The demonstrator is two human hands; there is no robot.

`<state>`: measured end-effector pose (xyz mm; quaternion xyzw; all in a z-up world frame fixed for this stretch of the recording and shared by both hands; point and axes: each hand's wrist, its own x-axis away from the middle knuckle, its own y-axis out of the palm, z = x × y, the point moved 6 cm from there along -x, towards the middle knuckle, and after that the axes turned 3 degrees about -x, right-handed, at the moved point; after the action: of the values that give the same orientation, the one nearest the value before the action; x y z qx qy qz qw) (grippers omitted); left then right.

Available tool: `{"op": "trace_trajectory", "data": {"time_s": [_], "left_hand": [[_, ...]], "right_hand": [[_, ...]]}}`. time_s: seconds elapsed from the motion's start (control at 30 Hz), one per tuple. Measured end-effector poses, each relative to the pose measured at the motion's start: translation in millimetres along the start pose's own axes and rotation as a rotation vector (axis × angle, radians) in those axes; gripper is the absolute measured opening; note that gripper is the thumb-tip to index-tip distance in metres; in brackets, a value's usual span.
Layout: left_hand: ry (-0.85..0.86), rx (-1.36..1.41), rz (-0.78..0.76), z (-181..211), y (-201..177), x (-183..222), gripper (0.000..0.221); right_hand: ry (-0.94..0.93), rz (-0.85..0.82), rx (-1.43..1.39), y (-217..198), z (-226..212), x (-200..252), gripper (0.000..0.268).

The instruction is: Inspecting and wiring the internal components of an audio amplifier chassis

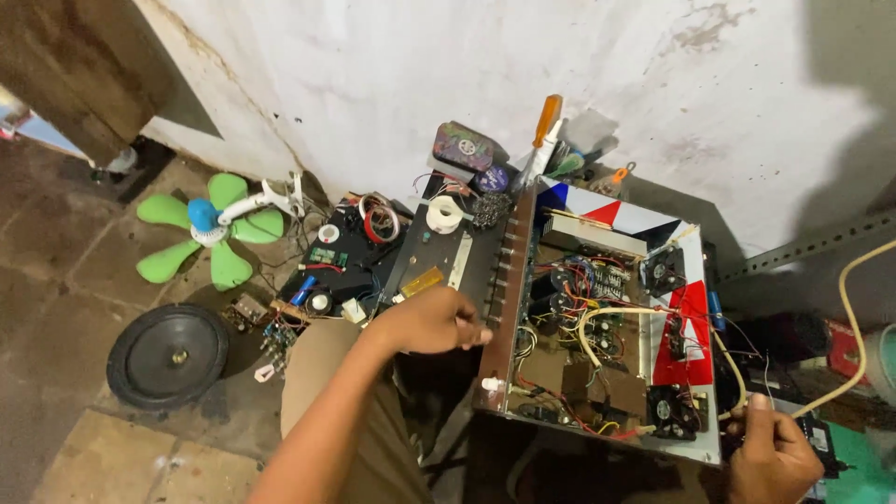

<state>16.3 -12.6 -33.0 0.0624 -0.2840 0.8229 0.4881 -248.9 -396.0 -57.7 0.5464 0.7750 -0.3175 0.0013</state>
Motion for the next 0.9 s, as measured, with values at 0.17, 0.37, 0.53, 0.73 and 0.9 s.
{"op": "trace_trajectory", "data": {"time_s": [0.17, 0.37, 0.53, 0.73, 0.9], "left_hand": [[0.004, 0.047, -0.097, -1.7, 22.0, 34.1, 0.031], [0.146, 0.115, -0.089, -2.4, 25.4, 35.1, 0.03], [0.167, 0.098, -0.099, -1.4, 25.0, 34.4, 0.024], [0.257, 0.086, -0.07, -1.9, 25.8, 30.9, 0.023], [0.187, 0.102, -0.094, 4.4, 20.4, 42.4, 0.024]], "right_hand": [[0.016, -0.058, 0.103, -0.5, -21.1, 7.3, 0.045], [-0.028, -0.121, 0.137, 5.7, -10.3, -0.1, 0.043], [-0.05, -0.185, 0.254, 8.9, -35.7, 10.4, 0.055], [-0.077, -0.165, 0.173, 8.9, -8.8, 1.7, 0.045], [-0.053, -0.173, 0.07, 10.1, -18.6, 6.8, 0.051]]}}
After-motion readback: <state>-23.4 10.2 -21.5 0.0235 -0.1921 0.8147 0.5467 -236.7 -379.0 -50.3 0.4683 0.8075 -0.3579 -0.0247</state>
